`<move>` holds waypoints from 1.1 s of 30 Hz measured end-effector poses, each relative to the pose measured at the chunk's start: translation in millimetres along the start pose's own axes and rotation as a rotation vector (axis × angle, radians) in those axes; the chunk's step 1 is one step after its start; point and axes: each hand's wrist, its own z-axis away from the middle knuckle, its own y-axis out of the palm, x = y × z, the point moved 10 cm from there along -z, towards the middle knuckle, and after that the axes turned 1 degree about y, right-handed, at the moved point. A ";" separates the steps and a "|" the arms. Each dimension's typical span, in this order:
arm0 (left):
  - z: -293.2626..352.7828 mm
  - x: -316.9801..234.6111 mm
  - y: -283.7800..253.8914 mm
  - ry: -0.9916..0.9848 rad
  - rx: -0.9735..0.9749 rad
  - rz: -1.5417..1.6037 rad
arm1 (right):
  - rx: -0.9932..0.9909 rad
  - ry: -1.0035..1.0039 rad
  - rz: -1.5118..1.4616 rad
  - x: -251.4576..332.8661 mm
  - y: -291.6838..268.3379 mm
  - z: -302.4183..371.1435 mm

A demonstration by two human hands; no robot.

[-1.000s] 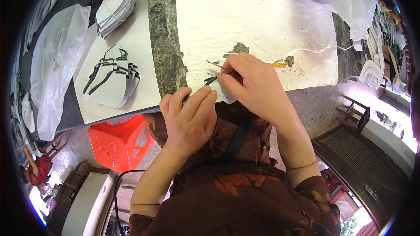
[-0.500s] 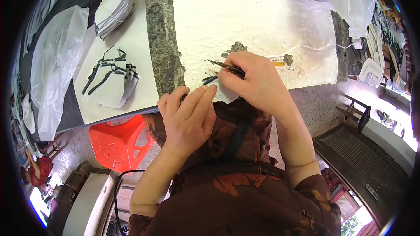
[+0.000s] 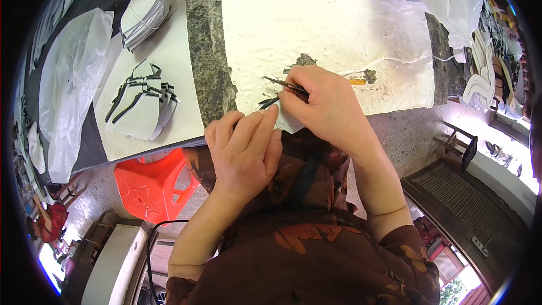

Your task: Trimming excess material and threads from shoe upper components using small snips.

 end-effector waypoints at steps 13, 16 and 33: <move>-4.5 -0.8 6.5 0.006 -0.046 -0.022 | 0.019 0.063 -0.017 -15.5 -18.2 -0.8; -5.7 -2.3 5.8 0.015 -0.053 -0.019 | 0.024 0.062 0.001 -17.0 -18.9 -0.8; -13.6 -3.9 11.1 0.008 0.035 0.002 | -0.016 0.074 -0.008 -24.4 -27.5 0.5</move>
